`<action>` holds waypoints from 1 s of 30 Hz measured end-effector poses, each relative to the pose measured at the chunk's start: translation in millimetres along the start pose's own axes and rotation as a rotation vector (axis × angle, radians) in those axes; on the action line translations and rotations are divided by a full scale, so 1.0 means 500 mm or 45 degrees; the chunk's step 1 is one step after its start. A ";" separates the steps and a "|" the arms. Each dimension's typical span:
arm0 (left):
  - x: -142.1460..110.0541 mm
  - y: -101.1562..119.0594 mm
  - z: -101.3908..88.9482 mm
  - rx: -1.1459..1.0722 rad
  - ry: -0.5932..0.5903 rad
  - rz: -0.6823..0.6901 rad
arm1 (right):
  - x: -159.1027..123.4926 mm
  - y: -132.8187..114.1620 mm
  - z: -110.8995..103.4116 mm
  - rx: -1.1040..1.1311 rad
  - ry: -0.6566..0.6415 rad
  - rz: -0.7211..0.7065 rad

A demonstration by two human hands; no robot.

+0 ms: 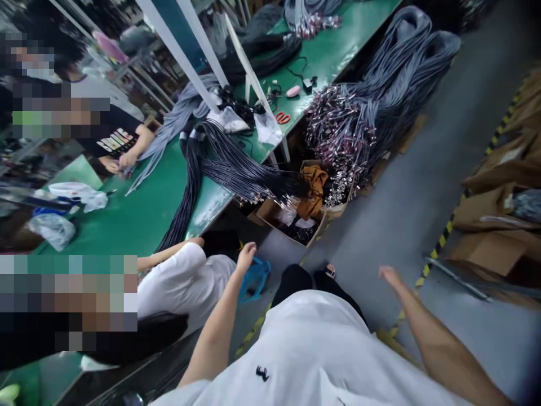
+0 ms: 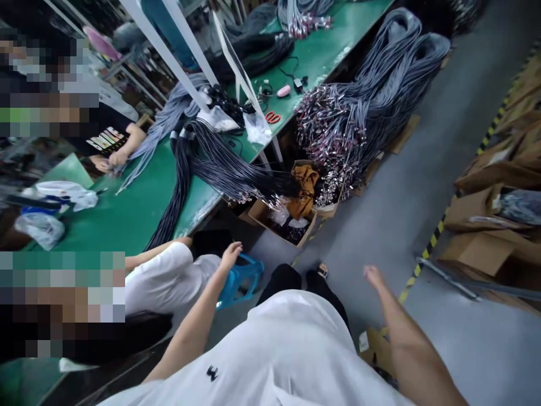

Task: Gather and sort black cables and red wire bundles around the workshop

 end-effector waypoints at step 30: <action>0.756 0.539 -0.040 0.912 0.588 0.603 | 1.078 -1.010 0.651 -0.399 -0.770 -0.863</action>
Point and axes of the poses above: each hand's wrist, its own x-axis towards the middle knuckle, its own z-axis out of the palm, y = z × x, the point moved 10 cm from there along x, towards the middle knuckle, and after that the axes turned 5 degrees about -x, right-handed, at the moved point
